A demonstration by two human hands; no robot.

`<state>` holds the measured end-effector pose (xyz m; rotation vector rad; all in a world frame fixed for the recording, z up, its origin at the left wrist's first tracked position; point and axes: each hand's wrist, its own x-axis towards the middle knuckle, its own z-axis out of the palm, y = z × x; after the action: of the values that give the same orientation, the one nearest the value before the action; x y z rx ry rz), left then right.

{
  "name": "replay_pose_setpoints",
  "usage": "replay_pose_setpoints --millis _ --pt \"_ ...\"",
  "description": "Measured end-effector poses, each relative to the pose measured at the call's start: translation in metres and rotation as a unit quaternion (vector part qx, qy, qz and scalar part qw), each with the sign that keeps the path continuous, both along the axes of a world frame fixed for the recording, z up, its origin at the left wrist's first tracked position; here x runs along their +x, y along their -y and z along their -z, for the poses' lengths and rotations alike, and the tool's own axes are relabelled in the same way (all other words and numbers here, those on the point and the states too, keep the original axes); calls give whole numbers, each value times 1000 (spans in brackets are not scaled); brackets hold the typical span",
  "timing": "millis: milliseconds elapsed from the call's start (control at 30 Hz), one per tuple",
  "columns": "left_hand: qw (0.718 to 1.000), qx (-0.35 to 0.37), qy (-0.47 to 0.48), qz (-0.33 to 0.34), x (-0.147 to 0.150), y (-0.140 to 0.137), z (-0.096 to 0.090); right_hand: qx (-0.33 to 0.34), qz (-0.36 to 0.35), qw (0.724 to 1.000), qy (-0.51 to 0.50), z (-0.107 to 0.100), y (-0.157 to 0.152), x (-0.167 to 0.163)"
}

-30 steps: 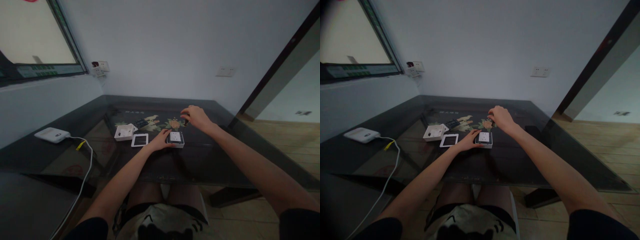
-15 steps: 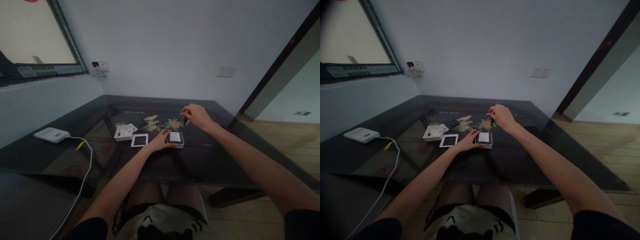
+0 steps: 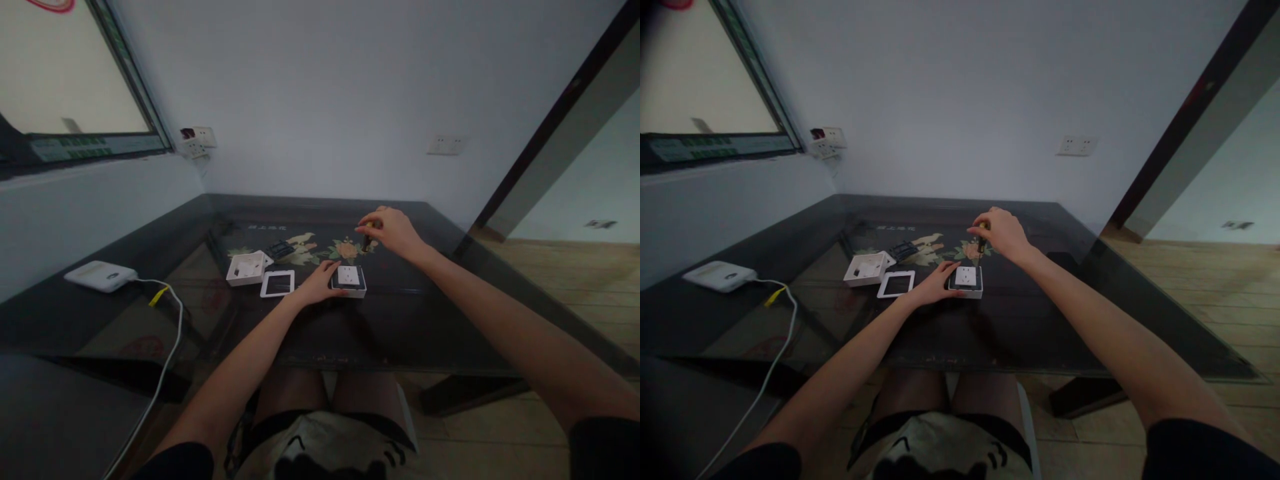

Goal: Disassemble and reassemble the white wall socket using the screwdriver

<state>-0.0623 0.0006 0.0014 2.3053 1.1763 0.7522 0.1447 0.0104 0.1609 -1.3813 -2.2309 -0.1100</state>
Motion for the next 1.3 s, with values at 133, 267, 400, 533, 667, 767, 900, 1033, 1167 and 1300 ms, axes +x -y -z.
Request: replay_pose_setpoints --millis 133,267,400,533,667,767,900,1033,1167,1300 --pt "1000 4 -2 3 0 -1 1 -2 11 1000 -17 -1 -1 1" --pt "1000 -2 -13 0 -1 0 0 -75 -32 996 -34 -7 -6 6" --pt "1000 -7 -14 0 -1 2 -3 -83 -62 994 -27 -6 -5 4" --pt "1000 -8 -6 -2 0 3 -5 -1 -9 1000 10 1 1 -3" --pt "1000 -8 -10 -1 0 2 -4 1 8 1000 23 0 1 -3" --pt "1000 -7 -12 2 0 2 -3 -62 -23 998 22 -7 -3 2" --pt "1000 -9 -14 3 0 2 -4 -82 -57 995 31 -9 -3 2" --pt "1000 -5 -7 1 1 2 -5 21 2 999 42 1 1 -3" --pt "1000 -9 -2 2 0 3 -6 22 0 1000 22 5 -2 -2" --pt "1000 -11 -4 0 0 4 -6 -56 -73 996 9 -4 -7 1"
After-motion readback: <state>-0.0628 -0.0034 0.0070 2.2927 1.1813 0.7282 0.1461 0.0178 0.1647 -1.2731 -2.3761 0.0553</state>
